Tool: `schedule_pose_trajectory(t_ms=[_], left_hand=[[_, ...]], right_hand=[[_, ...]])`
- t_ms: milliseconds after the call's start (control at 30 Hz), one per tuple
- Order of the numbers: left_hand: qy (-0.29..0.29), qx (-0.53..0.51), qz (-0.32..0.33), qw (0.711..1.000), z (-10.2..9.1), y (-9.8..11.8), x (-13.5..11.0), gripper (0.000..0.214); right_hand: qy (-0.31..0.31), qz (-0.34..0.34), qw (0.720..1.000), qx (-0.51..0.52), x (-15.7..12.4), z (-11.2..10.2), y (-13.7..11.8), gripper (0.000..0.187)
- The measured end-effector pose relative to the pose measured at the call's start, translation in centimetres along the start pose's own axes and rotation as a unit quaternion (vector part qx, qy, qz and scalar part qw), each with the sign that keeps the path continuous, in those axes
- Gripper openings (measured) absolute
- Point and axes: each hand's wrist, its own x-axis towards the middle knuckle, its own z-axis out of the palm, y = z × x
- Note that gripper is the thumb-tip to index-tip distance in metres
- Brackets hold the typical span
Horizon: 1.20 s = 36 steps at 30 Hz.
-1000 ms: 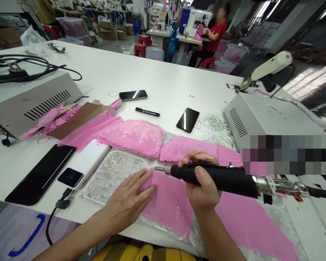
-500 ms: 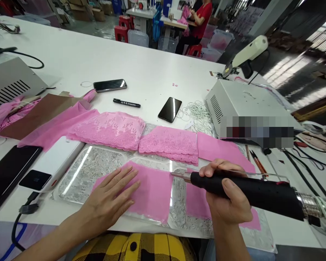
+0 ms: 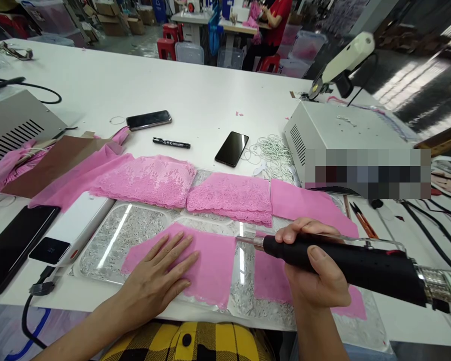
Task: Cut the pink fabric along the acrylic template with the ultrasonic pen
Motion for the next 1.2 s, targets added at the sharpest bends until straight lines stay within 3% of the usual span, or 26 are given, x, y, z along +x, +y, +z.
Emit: schedule_pose_trajectory(t_ms=[1033, 1200], left_hand=[[0.019, -0.007, -0.009, 1.0, -0.2, 0.0, 0.2, 0.036], [0.05, -0.071, 0.053, 0.995, -1.1, 0.6, 0.1, 0.03]], right_hand=[[-0.027, -0.014, 1.0, -0.002, -0.3, -0.3, 0.4, 0.012], [-0.019, -0.009, 1.0, 0.001, -0.8, -0.9, -0.5, 0.013]])
